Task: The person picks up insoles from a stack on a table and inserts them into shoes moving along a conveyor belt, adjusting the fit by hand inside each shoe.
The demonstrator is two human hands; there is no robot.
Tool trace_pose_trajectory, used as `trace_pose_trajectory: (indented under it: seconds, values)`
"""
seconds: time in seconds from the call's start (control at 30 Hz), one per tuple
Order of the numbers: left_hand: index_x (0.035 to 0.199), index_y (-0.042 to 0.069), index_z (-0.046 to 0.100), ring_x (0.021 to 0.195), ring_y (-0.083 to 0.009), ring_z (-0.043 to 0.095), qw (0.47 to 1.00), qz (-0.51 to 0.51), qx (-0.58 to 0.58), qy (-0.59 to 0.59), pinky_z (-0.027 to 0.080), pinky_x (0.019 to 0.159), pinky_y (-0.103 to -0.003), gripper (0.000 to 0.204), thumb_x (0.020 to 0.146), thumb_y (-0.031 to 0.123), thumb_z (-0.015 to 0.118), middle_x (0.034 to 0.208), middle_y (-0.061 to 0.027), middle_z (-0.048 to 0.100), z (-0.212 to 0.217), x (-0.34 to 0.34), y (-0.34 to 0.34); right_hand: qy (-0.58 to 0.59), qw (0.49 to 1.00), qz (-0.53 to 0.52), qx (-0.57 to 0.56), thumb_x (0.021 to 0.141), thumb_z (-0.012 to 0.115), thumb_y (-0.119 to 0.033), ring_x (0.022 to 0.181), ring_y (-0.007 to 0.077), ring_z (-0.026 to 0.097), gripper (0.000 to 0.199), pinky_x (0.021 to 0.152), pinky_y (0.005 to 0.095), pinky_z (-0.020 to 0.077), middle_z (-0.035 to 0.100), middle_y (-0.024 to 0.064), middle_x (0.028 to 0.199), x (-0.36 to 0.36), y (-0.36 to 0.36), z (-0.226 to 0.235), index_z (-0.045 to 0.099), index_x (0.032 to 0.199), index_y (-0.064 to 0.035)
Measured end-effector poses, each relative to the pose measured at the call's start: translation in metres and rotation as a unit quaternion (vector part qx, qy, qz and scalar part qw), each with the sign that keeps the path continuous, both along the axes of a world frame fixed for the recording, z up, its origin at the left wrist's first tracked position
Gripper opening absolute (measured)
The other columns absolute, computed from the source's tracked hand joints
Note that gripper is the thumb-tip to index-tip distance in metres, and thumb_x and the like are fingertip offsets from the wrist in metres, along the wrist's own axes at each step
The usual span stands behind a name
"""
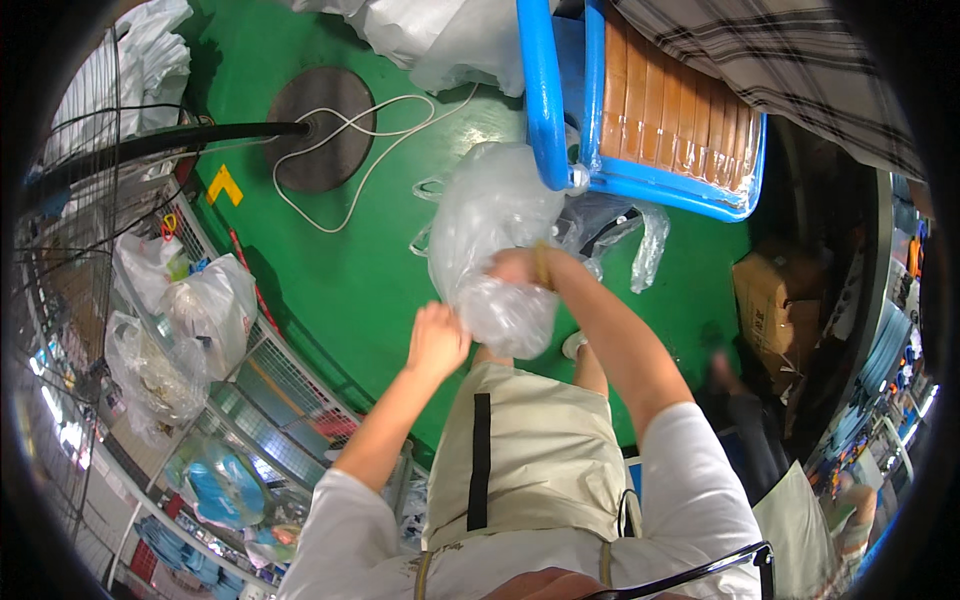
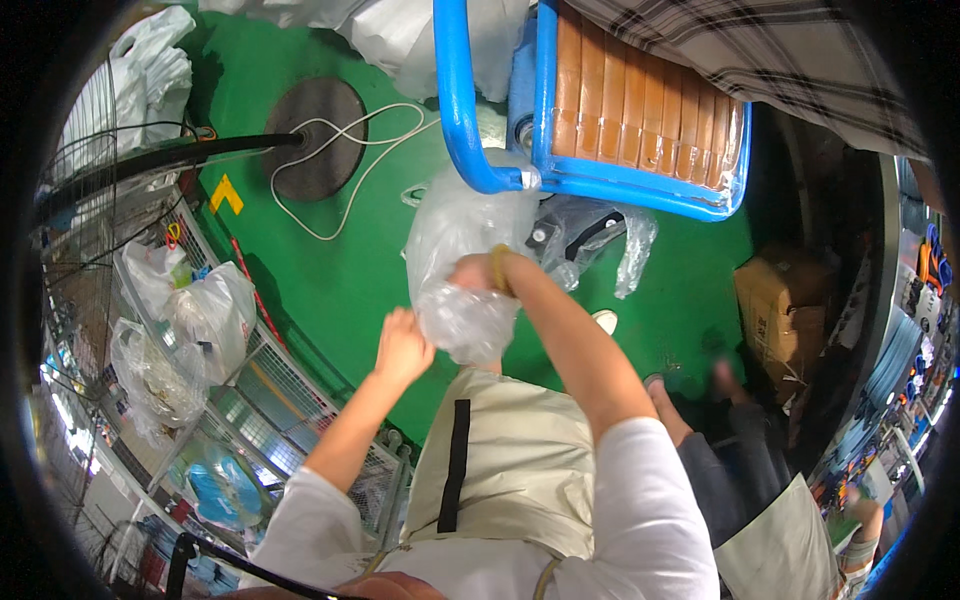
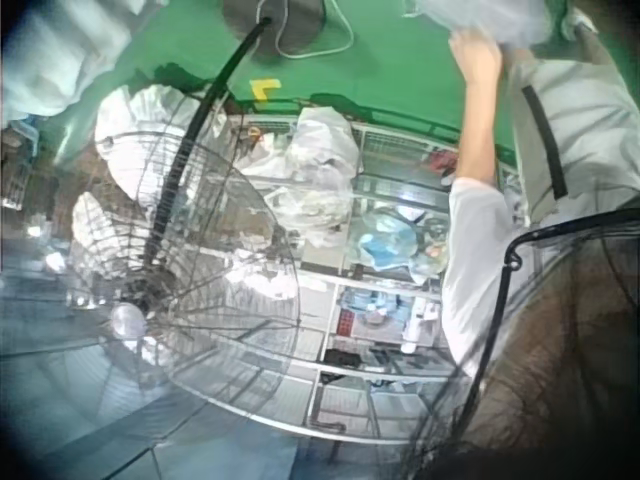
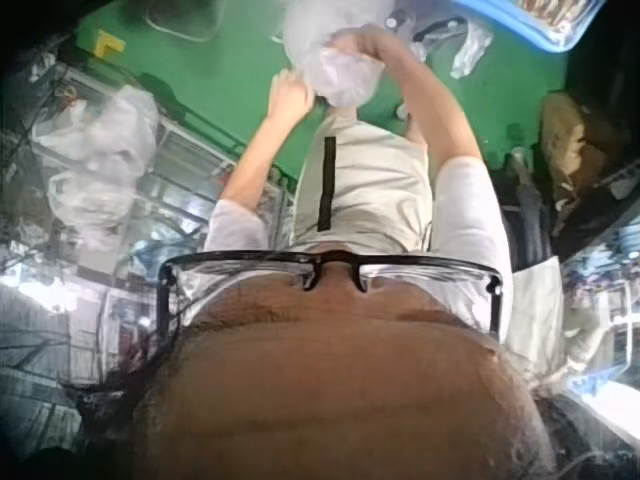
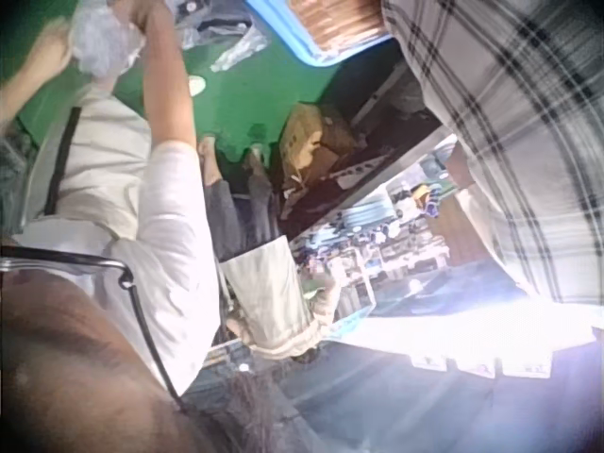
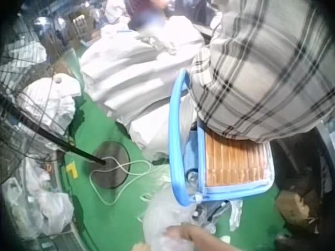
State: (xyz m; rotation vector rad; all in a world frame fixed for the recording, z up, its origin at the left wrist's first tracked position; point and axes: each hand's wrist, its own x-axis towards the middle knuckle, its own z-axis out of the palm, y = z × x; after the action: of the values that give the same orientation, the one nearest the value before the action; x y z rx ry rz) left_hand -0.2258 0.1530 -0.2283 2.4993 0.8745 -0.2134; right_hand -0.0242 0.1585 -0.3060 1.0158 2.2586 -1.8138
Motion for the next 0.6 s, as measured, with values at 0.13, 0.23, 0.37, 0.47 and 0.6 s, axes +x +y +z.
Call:
trace_pose_trajectory:
  seconds: [0.13, 0.23, 0.37, 0.47, 0.6]
  values:
    - [0.062, 0.007, 0.050, 0.069, -0.0259, 0.045, 0.982, -0.120, -0.125, -0.073, 0.034, 0.058, -0.036, 0.009, 0.068, 0.009, 0.056, 0.069, -0.0089, 0.045, 0.051, -0.028, -0.025, 0.037, 0.971, -0.229, -0.053, 0.077, 0.050, -0.028, 0.091, 0.0250, 0.053, 0.025, 0.080, 0.0350, 0.0407, 0.057, 0.0116, 0.097, -0.056, -0.010, -0.115, 0.059, 0.095, -0.0122]
    - [0.065, 0.008, 0.053, 0.076, -0.0224, 0.049, 0.957, -0.171, -0.168, -0.166, 0.036, 0.062, -0.034, 0.006, 0.065, 0.010, 0.059, 0.074, -0.0056, 0.047, 0.098, -0.023, -0.036, -0.027, 0.923, -0.358, 0.137, 0.079, 0.047, -0.026, 0.090, 0.0215, 0.054, 0.033, 0.080, 0.0343, 0.0401, 0.056, 0.0117, 0.100, -0.040, -0.048, -0.185, 0.053, 0.106, -0.0078]
    - [0.062, 0.009, 0.053, 0.083, -0.0209, 0.050, 0.975, -0.018, -0.103, -0.196, 0.036, 0.064, -0.031, 0.011, 0.063, 0.011, 0.064, 0.084, -0.0078, 0.051, 0.122, -0.050, -0.042, -0.263, 0.808, -0.527, 0.024, 0.075, 0.051, -0.034, 0.098, 0.0279, 0.048, 0.047, 0.083, 0.0405, 0.0365, 0.051, 0.0164, 0.106, -0.034, -0.013, -0.076, 0.047, 0.109, -0.0023]
    - [0.089, 0.002, 0.058, 0.093, -0.0234, 0.049, 0.898, 0.267, -0.315, -0.152, 0.036, 0.082, -0.034, 0.020, 0.071, 0.010, 0.062, 0.106, -0.0151, 0.047, 0.118, -0.057, -0.036, -0.274, 0.714, -0.639, 0.076, 0.072, 0.055, -0.041, 0.104, 0.0328, 0.044, 0.060, 0.085, 0.0451, 0.0339, 0.046, 0.0199, 0.111, -0.052, -0.020, 0.001, 0.043, 0.112, 0.0019]
    - [0.096, -0.007, 0.053, 0.094, -0.0212, 0.052, 0.546, 0.582, -0.549, -0.251, 0.040, 0.081, -0.032, 0.033, 0.086, 0.022, 0.040, 0.114, -0.0163, 0.047, 0.102, -0.055, -0.036, 0.027, 0.896, -0.436, 0.076, 0.065, 0.059, -0.037, 0.112, 0.0297, 0.038, 0.062, 0.090, 0.0458, 0.0298, 0.039, 0.0212, 0.121, -0.116, -0.077, 0.020, 0.042, 0.116, -0.0072]
